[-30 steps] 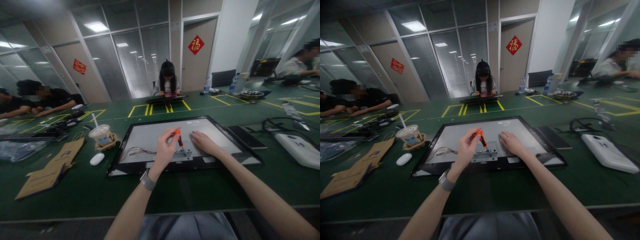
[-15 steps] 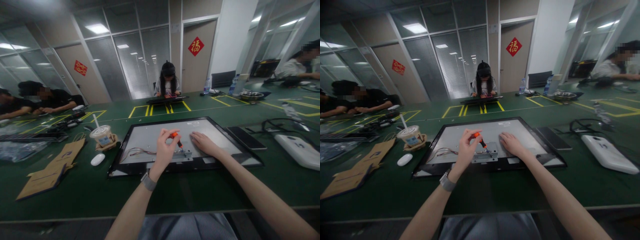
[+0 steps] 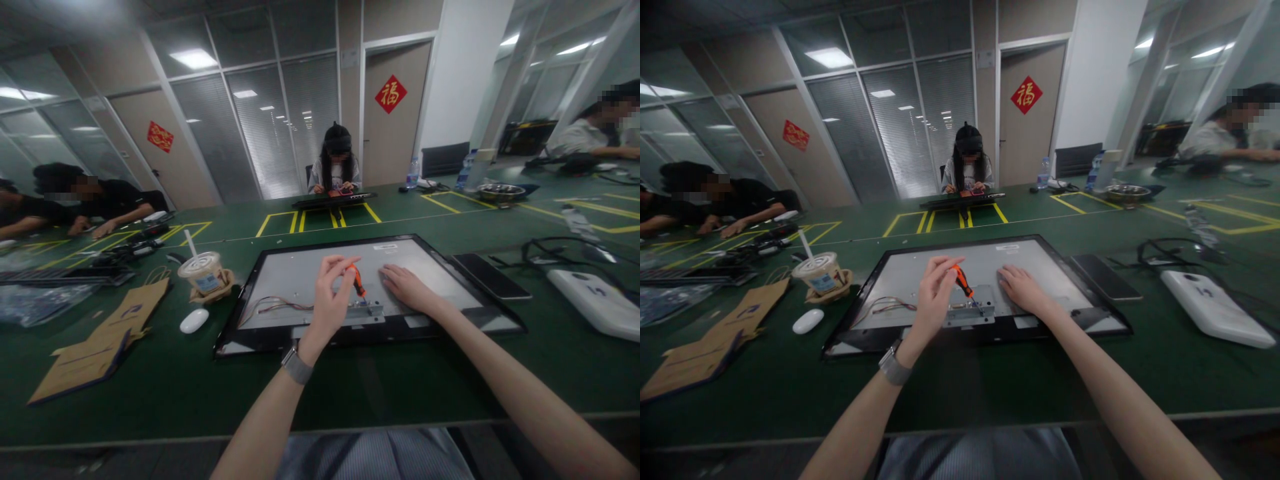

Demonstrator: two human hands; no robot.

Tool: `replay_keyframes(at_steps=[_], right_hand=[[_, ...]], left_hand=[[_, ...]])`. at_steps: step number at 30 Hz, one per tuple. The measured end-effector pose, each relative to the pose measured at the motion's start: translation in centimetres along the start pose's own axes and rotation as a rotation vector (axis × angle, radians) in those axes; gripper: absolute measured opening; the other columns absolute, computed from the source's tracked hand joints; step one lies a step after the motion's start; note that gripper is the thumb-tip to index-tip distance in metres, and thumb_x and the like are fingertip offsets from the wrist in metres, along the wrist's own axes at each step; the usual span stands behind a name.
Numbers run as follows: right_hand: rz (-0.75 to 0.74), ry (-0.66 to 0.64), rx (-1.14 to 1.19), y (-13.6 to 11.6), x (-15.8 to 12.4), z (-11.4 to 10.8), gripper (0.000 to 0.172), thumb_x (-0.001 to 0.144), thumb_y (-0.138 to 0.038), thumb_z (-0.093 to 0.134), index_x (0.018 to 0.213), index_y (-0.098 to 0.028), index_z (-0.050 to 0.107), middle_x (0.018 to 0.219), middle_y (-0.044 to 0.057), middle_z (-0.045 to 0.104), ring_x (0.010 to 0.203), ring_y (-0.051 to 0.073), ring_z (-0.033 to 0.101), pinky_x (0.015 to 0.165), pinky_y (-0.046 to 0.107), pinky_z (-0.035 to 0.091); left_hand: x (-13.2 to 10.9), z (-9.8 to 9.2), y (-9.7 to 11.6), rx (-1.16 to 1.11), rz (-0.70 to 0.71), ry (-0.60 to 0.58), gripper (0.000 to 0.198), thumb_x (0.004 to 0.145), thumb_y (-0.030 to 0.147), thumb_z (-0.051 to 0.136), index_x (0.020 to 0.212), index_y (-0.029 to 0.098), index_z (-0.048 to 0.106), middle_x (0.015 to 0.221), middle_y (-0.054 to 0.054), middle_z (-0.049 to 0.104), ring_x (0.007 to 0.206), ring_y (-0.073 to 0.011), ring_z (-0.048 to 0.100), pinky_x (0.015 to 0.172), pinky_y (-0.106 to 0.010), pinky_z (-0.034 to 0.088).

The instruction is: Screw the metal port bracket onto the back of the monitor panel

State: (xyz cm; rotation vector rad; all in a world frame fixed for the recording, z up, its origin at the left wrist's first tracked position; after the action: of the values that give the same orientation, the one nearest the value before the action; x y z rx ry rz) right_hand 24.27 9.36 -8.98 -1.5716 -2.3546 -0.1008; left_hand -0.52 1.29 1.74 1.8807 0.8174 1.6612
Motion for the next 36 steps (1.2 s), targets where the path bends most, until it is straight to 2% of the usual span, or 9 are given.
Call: replay_keyframes(at_steps=[3,6,11,16,19,23,29,31,36], right_hand=[[-0.003,-0.005,-0.015,-0.1,0.0,-0.1,0.046,0.102,-0.028,0.038,0.141,-0.013,0.057,0.148,0.019,0.057,0.135,0.031,0.055,0.113,0.048,0.042],[0.000,-0.001,-0.021,-0.2,-0.1,-0.2,0.045,0.101,-0.027,0.039,0.140,-0.014,0.058,0.147,0.019,0.057,0.134,0.031,0.056,0.113,0.048,0.043],[0.010,-0.013,-0.023,-0.2,-0.1,-0.2,0.046,0.101,-0.026,0.040,0.141,-0.011,0.057,0.148,0.021,0.056,0.135,0.032,0.054,0.113,0.049,0.043],[0.007,-0.007,-0.018,-0.2,0.0,0.0,0.046,0.101,-0.027,0.039,0.141,-0.011,0.057,0.148,0.021,0.056,0.136,0.032,0.054,0.113,0.049,0.042],[0.010,-0.003,-0.012,-0.1,0.0,0.1,0.046,0.101,-0.027,0.039,0.141,-0.013,0.058,0.148,0.020,0.057,0.135,0.032,0.055,0.113,0.049,0.043],[0.006,-0.002,-0.003,-0.1,-0.1,0.1,0.046,0.101,-0.029,0.039,0.141,-0.015,0.058,0.148,0.019,0.057,0.135,0.032,0.054,0.113,0.049,0.043],[0.001,0.004,-0.008,0.2,0.0,0.5,0.047,0.101,-0.028,0.037,0.141,-0.014,0.057,0.148,0.020,0.056,0.135,0.032,0.054,0.112,0.050,0.043],[0.002,0.006,-0.014,0.3,0.1,0.8,0.047,0.101,-0.028,0.038,0.141,-0.012,0.057,0.148,0.020,0.056,0.135,0.032,0.054,0.113,0.050,0.043],[0.022,0.024,-0.023,0.5,0.1,1.3,0.045,0.100,-0.028,0.040,0.140,-0.016,0.059,0.148,0.018,0.057,0.135,0.031,0.055,0.112,0.050,0.043]], left_hand=[[0.0,0.1,0.2,-0.066,0.008,-0.057,0.030,0.103,0.030,0.049,0.121,0.021,0.071,0.121,-0.011,0.066,0.112,-0.0207,0.063,0.100,-0.037,0.051],[0.0,0.2,-0.1,-0.121,-0.004,-0.075,0.027,0.100,0.028,0.055,0.121,0.019,0.071,0.105,-0.009,0.070,0.095,-0.0180,0.067,0.089,-0.033,0.055],[0.0,0.1,-0.4,-0.025,0.046,0.008,0.016,0.089,0.026,0.072,0.103,0.021,0.078,0.083,-0.001,0.060,0.079,-0.0133,0.059,0.080,-0.028,0.053],[0.0,0.0,-0.2,-0.062,0.011,-0.062,0.027,0.096,0.021,0.057,0.118,0.021,0.073,0.109,-0.008,0.063,0.098,-0.0165,0.064,0.088,-0.030,0.055],[0.1,0.1,-0.2,-0.081,0.018,-0.097,0.030,0.095,0.018,0.056,0.122,0.020,0.070,0.105,-0.007,0.065,0.096,-0.0164,0.066,0.086,-0.030,0.057],[0.0,0.1,-0.4,0.023,0.045,-0.005,0.021,0.089,0.021,0.068,0.110,0.021,0.074,0.091,-0.002,0.061,0.084,-0.0136,0.062,0.080,-0.027,0.057],[-0.1,0.2,-0.4,-0.045,0.018,-0.105,0.030,0.097,0.021,0.055,0.125,0.021,0.068,0.112,-0.008,0.064,0.100,-0.0173,0.066,0.087,-0.031,0.059],[-0.1,0.3,-0.5,-0.046,0.013,-0.113,0.030,0.096,0.021,0.058,0.124,0.020,0.068,0.104,-0.006,0.065,0.092,-0.0156,0.067,0.085,-0.031,0.059],[0.0,0.1,-0.6,0.082,0.054,-0.014,0.018,0.087,0.027,0.073,0.105,0.021,0.074,0.087,0.000,0.057,0.077,-0.0123,0.061,0.074,-0.026,0.057]])
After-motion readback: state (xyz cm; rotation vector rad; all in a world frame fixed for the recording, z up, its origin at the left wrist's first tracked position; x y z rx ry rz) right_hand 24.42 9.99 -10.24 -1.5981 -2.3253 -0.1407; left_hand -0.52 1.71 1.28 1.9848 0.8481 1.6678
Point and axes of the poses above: each hand's wrist, its own x-axis towards the middle knuckle, its own z-axis out of the palm, y = z × x, the point moved 2 cm from there along x, towards the middle knuckle
